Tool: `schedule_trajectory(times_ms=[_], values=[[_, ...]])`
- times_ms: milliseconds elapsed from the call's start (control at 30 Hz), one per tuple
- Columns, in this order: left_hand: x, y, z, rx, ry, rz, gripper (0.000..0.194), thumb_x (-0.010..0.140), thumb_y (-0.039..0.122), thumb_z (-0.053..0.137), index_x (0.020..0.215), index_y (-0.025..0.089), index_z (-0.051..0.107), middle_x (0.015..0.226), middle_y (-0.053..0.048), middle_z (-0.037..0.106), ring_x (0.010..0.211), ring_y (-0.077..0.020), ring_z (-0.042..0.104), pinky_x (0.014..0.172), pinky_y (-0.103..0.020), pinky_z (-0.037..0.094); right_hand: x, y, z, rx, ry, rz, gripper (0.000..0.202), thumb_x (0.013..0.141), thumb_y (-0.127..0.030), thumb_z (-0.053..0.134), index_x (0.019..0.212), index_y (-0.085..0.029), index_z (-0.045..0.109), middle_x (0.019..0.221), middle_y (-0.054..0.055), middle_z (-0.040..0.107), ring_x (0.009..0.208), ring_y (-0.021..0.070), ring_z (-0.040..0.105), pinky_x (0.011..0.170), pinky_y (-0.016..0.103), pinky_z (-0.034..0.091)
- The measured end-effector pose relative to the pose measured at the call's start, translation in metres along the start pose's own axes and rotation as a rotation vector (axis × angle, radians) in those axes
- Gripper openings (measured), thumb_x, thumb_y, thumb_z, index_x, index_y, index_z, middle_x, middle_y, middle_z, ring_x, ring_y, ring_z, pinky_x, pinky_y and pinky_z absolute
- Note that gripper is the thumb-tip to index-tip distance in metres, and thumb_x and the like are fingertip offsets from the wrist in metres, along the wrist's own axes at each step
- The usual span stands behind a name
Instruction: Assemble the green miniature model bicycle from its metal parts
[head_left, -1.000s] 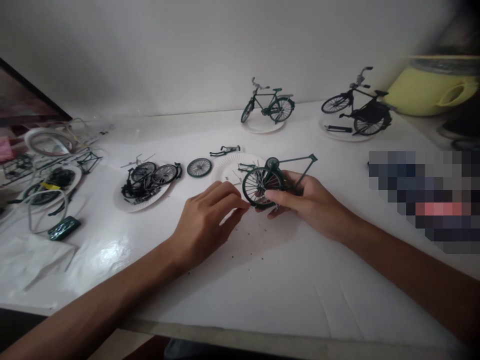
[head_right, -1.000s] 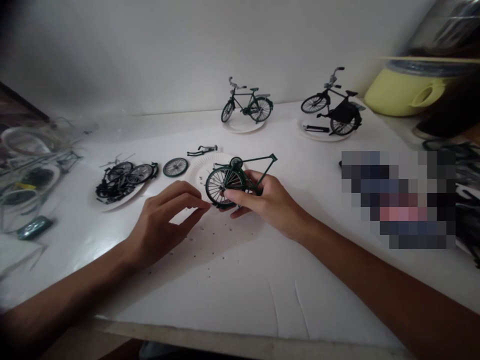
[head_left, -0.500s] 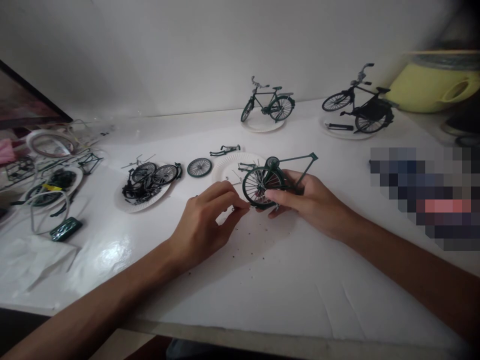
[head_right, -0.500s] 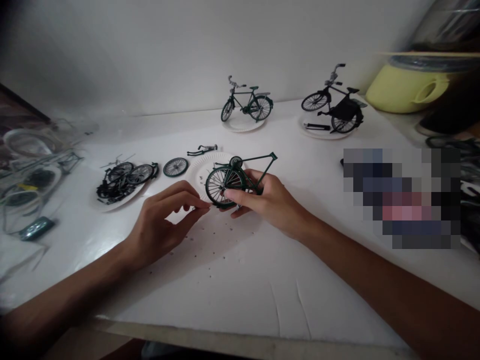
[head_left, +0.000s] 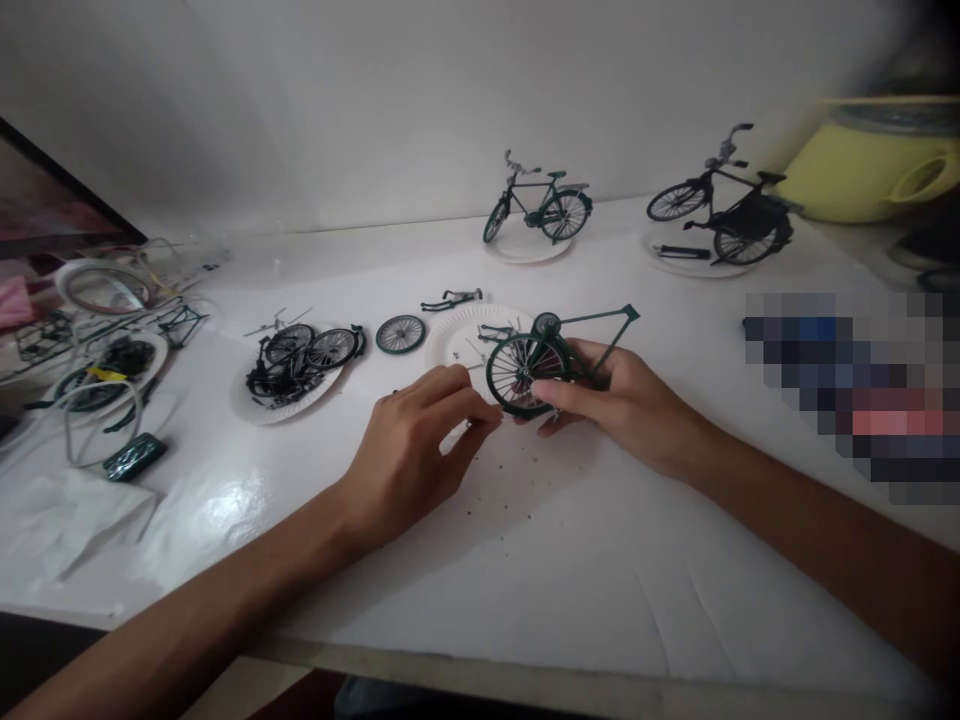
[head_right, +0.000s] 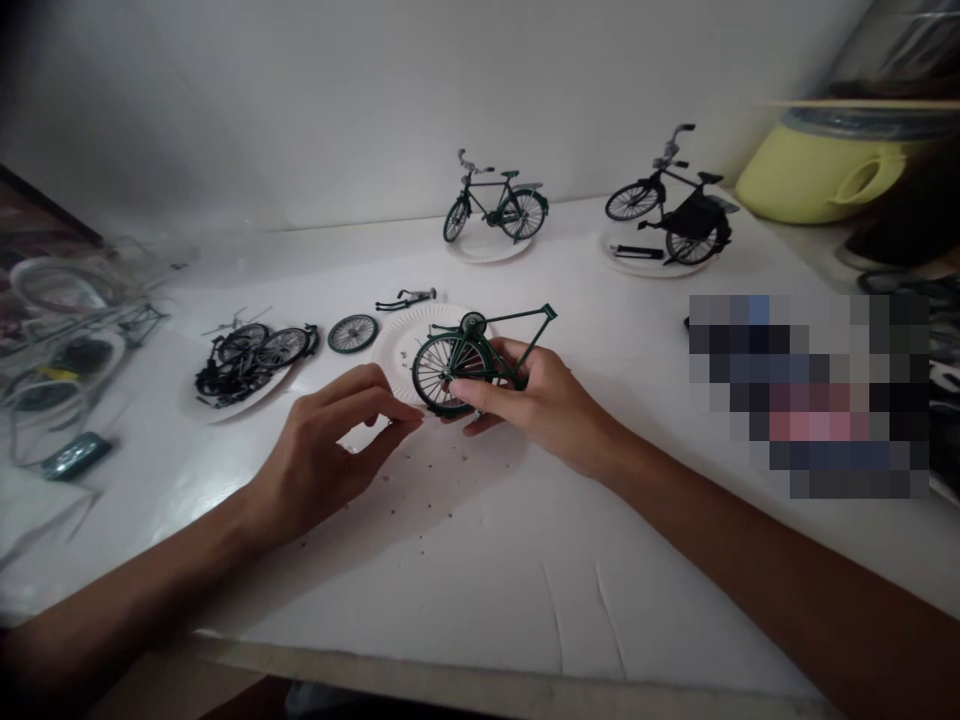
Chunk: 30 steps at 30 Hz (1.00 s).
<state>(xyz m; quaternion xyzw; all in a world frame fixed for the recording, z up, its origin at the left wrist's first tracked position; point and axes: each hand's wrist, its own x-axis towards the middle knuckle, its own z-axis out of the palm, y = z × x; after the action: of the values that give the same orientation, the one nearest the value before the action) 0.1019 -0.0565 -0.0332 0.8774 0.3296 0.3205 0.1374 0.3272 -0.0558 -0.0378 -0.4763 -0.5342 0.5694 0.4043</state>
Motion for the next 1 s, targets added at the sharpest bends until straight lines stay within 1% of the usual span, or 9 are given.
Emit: schedule_trajectory(times_ms=[267, 333, 433, 500, 567, 633, 733, 900, 1000], values=[[-0.001, 0.000, 0.001, -0.018, -0.035, -0.045, 0.008, 0.092, 0.011, 0.061, 0.087, 0.016, 0.065, 0.085, -0.002, 0.061, 0.075, -0.0127, 0.056, 0.060, -0.025, 0.042, -0.001, -0.001, 0.000, -0.014, -0.004, 0.021, 0.033, 0.081, -0.037, 0.077, 0.107, -0.018, 0.070, 0.108, 0.009, 0.074, 0.090, 0.0222, 0.072, 0.071, 0.032, 0.065], [-0.001, -0.001, 0.001, 0.056, -0.036, -0.004, 0.009, 0.093, 0.011, 0.060, 0.087, 0.016, 0.064, 0.084, -0.002, 0.061, 0.076, -0.0141, 0.056, 0.061, -0.026, 0.043, -0.001, -0.001, 0.000, -0.008, -0.009, 0.023, 0.033, 0.081, -0.038, 0.077, 0.106, -0.018, 0.069, 0.106, 0.008, 0.074, 0.088, 0.0218, 0.072, 0.071, 0.032, 0.064], [0.000, -0.002, 0.001, 0.189, -0.050, 0.131, 0.012, 0.094, 0.007, 0.056, 0.093, 0.017, 0.063, 0.085, -0.003, 0.061, 0.077, -0.0160, 0.054, 0.066, -0.030, 0.044, -0.001, -0.001, -0.001, -0.013, -0.022, 0.025, 0.033, 0.080, -0.039, 0.078, 0.105, -0.018, 0.069, 0.106, 0.008, 0.074, 0.084, 0.0210, 0.073, 0.069, 0.032, 0.064], [0.002, -0.004, 0.000, 0.243, -0.068, 0.229, 0.017, 0.094, 0.004, 0.054, 0.100, 0.017, 0.062, 0.090, -0.005, 0.063, 0.078, -0.0169, 0.053, 0.069, -0.032, 0.044, 0.000, -0.002, -0.001, -0.020, -0.030, 0.043, 0.034, 0.080, -0.038, 0.078, 0.106, -0.018, 0.069, 0.105, 0.008, 0.074, 0.082, 0.0211, 0.074, 0.069, 0.032, 0.064], [0.005, -0.005, -0.001, 0.239, -0.042, 0.258, 0.016, 0.094, 0.004, 0.054, 0.102, 0.018, 0.059, 0.099, -0.006, 0.064, 0.083, -0.0176, 0.054, 0.072, -0.033, 0.045, 0.000, -0.003, -0.001, -0.011, -0.044, 0.064, 0.034, 0.079, -0.038, 0.079, 0.105, -0.018, 0.068, 0.102, 0.008, 0.075, 0.080, 0.0219, 0.074, 0.069, 0.033, 0.063], [0.008, -0.006, -0.001, 0.187, 0.040, 0.200, 0.010, 0.095, 0.010, 0.058, 0.100, 0.018, 0.058, 0.104, -0.008, 0.062, 0.090, -0.0186, 0.057, 0.076, -0.034, 0.048, 0.001, -0.004, 0.000, 0.007, -0.054, 0.071, 0.034, 0.079, -0.039, 0.079, 0.103, -0.017, 0.068, 0.100, 0.009, 0.076, 0.079, 0.0224, 0.075, 0.069, 0.033, 0.063], [0.008, -0.005, -0.001, 0.099, 0.124, 0.081, 0.002, 0.095, 0.018, 0.061, 0.097, 0.018, 0.059, 0.099, -0.007, 0.061, 0.091, -0.0183, 0.057, 0.076, -0.033, 0.049, 0.000, -0.005, 0.001, 0.016, -0.046, 0.065, 0.037, 0.078, -0.039, 0.080, 0.105, -0.018, 0.068, 0.100, 0.008, 0.076, 0.077, 0.0217, 0.075, 0.069, 0.034, 0.063], [0.007, -0.001, 0.005, 0.073, 0.066, -0.064, 0.008, 0.093, 0.026, 0.065, 0.091, 0.019, 0.065, 0.084, -0.003, 0.061, 0.074, -0.0143, 0.055, 0.064, -0.029, 0.043, 0.000, -0.002, 0.003, 0.044, -0.057, 0.047, 0.036, 0.080, -0.040, 0.078, 0.106, -0.019, 0.066, 0.100, 0.008, 0.075, 0.084, 0.0227, 0.074, 0.070, 0.034, 0.063], [0.008, 0.001, 0.010, 0.063, 0.037, -0.154, 0.010, 0.089, 0.029, 0.070, 0.086, 0.020, 0.067, 0.068, 0.002, 0.056, 0.060, -0.0115, 0.050, 0.059, -0.027, 0.038, -0.001, 0.001, 0.006, -0.001, -0.025, 0.020, 0.032, 0.080, -0.038, 0.077, 0.103, -0.019, 0.065, 0.098, 0.005, 0.072, 0.083, 0.0200, 0.072, 0.072, 0.033, 0.063]])
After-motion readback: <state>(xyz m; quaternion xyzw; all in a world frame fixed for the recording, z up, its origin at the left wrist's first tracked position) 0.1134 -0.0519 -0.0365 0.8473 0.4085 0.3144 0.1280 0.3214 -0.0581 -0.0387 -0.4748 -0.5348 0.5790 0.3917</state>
